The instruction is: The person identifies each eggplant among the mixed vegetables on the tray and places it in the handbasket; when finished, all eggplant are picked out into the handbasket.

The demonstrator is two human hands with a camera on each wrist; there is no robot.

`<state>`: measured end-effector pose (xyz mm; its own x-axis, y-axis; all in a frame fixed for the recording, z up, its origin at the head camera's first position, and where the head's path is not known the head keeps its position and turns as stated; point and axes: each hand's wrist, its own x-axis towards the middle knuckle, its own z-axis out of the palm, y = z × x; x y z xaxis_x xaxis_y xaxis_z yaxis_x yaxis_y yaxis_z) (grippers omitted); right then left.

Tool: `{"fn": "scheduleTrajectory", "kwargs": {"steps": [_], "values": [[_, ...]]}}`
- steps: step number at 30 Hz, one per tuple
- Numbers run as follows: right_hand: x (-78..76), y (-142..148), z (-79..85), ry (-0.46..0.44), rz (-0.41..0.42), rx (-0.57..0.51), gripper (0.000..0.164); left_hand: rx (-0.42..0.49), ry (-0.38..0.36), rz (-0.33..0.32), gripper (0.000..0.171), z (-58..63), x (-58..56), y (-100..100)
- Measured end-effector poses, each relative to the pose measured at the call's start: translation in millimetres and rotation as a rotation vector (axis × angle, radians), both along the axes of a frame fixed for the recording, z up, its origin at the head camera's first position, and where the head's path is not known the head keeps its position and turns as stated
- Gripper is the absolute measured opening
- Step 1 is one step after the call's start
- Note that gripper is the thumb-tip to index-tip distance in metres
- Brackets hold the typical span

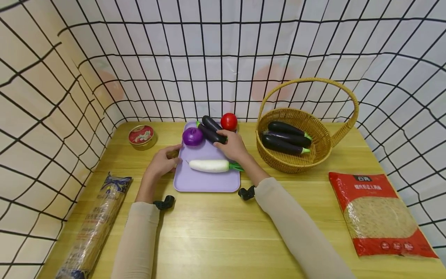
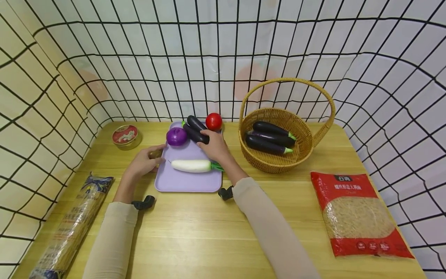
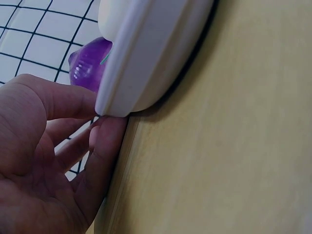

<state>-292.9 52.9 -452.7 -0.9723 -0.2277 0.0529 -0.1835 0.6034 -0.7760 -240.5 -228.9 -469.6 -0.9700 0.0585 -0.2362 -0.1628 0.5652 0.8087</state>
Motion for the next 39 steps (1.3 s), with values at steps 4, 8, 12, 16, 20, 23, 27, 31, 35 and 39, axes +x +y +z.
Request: {"fn": "scheduleTrajectory", "kwargs": {"steps": [4,8,12,16,20,23,27,31,35,39], "values": [[0.7,-1,0.2,0.0,-0.01,0.024,0.046,0.006,-0.009,0.006,0.059,-1.1,-0.3,0],[1.2,-1,0.8,0.004,-0.001,0.061,0.046,0.008,-0.018,0.008,0.06,-1.4,-0.7,0],[3.3,1,2.2,0.001,0.019,0.073,0.045,0.012,-0.017,0.01,0.061,-0.7,-1.1,1],[8.2,6,6.7,-0.004,0.012,0.065,0.045,0.017,-0.021,0.01,0.061,0.0,-1.1,2],[14.2,15,13.1,0.007,-0.004,0.053,0.044,0.017,-0.021,0.008,0.06,0.6,-0.2,3],[18.7,24,18.1,0.013,-0.005,0.034,0.044,0.011,-0.012,0.007,0.059,0.6,0.6,2],[26.9,37,27.8,0.021,0.006,0.016,0.045,0.003,-0.008,0.003,0.06,-0.2,2.7,0],[35.4,53,38.6,0.049,0.02,0.017,0.044,0.002,-0.008,0.002,0.06,-1.5,3.7,-1],[43.4,72,47.8,0.062,0.029,0.016,0.043,0.008,-0.003,-0.001,0.06,-2.0,1.3,-1],[53.4,93,55.4,0.071,0.035,0.01,0.042,0.011,-0.001,-0.011,0.06,-1.0,-0.3,0]]}}
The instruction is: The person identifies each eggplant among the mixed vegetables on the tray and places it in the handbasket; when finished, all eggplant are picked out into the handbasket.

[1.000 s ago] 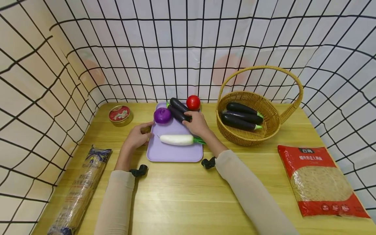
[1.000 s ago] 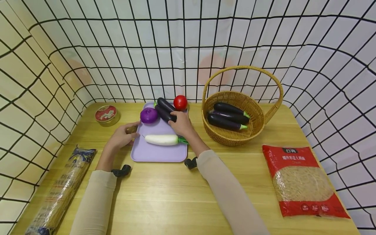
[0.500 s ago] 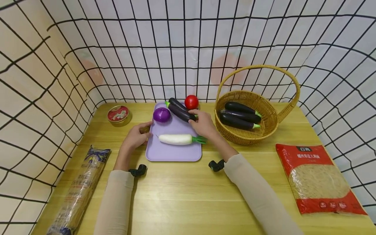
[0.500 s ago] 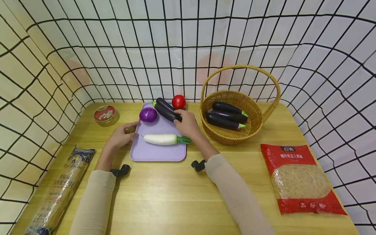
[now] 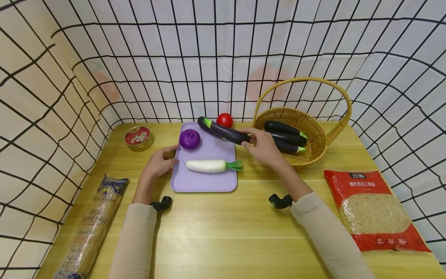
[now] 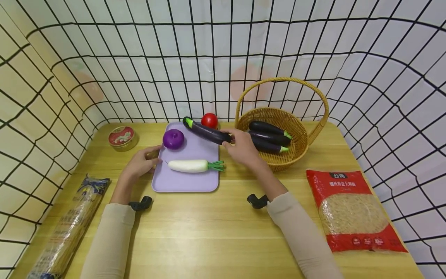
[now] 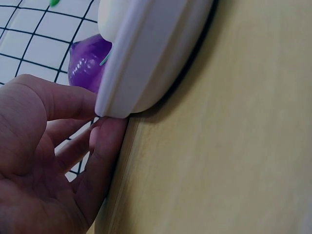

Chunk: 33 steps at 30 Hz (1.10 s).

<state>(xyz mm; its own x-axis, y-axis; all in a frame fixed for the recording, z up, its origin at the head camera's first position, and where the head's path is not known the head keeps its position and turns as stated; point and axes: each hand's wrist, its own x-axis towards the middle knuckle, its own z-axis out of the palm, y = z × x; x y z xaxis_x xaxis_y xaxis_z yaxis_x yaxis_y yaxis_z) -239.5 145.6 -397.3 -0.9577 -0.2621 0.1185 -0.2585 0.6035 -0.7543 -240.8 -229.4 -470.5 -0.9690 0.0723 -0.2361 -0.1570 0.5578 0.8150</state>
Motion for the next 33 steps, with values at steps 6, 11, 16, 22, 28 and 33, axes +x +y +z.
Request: {"fn": "scheduleTrajectory", "kwargs": {"steps": [6,11,16,22,28,33], "values": [[13.2,33,6.5,0.006,0.03,-0.013,0.042,-0.007,0.005,-0.007,0.06,1.4,0.0,0],[21.1,61,7.0,-0.012,0.035,-0.002,0.043,-0.015,0.011,-0.009,0.06,1.5,0.6,1],[29.3,88,8.6,-0.026,0.002,0.03,0.043,-0.018,0.012,-0.008,0.06,2.2,2.0,1],[35.6,121,8.7,-0.022,-0.041,0.071,0.041,-0.015,0.012,-0.004,0.059,2.6,3.0,2],[41.1,146,5.7,-0.04,-0.046,0.107,0.042,-0.01,0.004,-0.004,0.06,2.9,2.0,2],[43.8,162,1.9,-0.039,-0.023,0.167,0.041,-0.013,0.007,-0.004,0.06,3.0,1.6,2]]}}
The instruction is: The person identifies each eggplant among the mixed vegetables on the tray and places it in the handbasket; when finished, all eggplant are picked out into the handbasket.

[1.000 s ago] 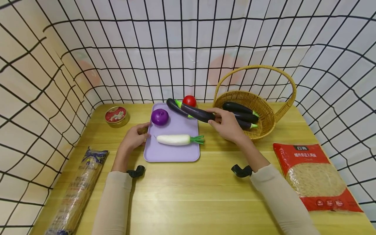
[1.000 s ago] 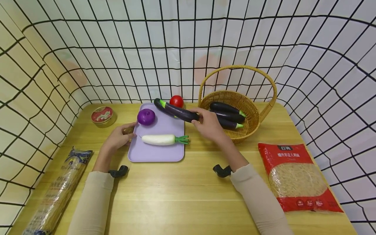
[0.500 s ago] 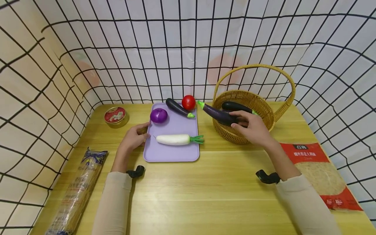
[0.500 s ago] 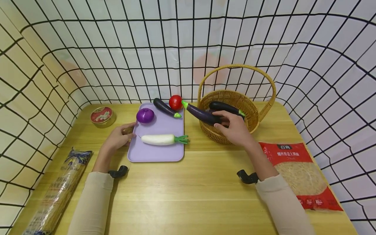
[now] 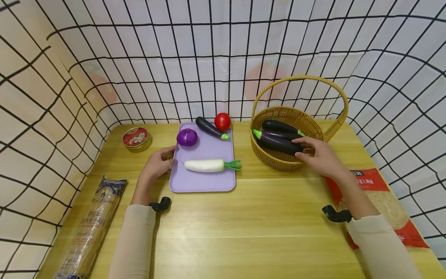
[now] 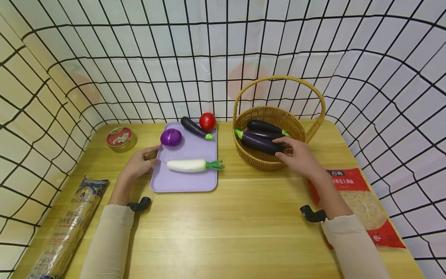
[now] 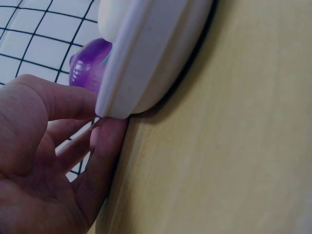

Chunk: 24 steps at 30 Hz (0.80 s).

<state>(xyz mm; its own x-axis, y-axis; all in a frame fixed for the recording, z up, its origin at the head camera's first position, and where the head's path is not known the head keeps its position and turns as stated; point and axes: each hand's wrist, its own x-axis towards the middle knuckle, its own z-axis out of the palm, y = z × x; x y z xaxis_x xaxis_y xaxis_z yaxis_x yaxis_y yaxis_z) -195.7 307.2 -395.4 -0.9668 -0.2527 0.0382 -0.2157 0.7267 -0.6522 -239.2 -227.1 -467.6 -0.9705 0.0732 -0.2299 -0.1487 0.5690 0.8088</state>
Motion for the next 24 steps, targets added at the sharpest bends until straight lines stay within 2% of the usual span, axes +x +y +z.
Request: {"fn": "scheduleTrajectory", "kwargs": {"steps": [8,15,24], "values": [[-5.7,9,-5.0,0.001,0.028,0.148,0.039,0.014,0.015,0.001,0.06,1.7,2.9,0],[-21.3,8,-8.0,-0.025,0.086,0.252,0.039,0.027,0.002,0.005,0.059,-1.4,3.3,0],[-28.3,5,-4.8,-0.066,0.108,0.241,0.04,0.016,0.007,0.012,0.06,1.8,3.0,2]]}}
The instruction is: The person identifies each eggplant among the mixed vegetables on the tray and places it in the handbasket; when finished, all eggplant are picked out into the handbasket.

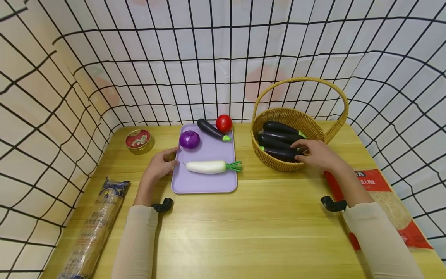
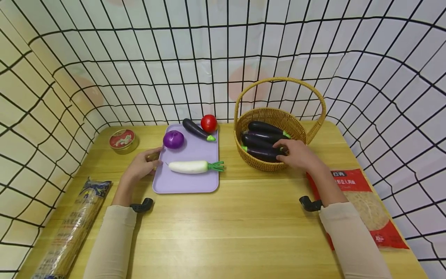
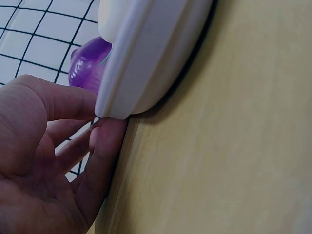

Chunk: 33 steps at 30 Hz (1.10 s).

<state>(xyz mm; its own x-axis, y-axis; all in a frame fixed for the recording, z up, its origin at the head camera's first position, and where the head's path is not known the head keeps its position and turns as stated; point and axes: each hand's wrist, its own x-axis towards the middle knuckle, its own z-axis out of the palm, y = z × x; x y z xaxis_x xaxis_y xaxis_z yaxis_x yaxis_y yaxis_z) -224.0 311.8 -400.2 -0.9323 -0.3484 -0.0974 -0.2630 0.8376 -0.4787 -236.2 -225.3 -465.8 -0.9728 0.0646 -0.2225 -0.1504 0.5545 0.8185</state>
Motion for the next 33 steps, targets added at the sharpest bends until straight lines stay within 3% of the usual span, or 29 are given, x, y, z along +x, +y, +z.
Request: {"fn": "scheduleTrajectory", "kwargs": {"steps": [14,24,33], "values": [[3.0,-20,-7.2,0.124,-0.076,-0.176,0.049,-0.006,-0.006,-0.004,0.06,-4.7,1.2,-3],[4.4,-67,5.4,0.097,-0.067,-0.35,0.051,-0.01,0.004,-0.004,0.061,-4.8,-1.7,-7],[-3.0,-118,1.0,0.099,-0.012,-0.474,0.049,-0.035,0.015,-0.002,0.061,-2.0,-2.6,-5]]}}
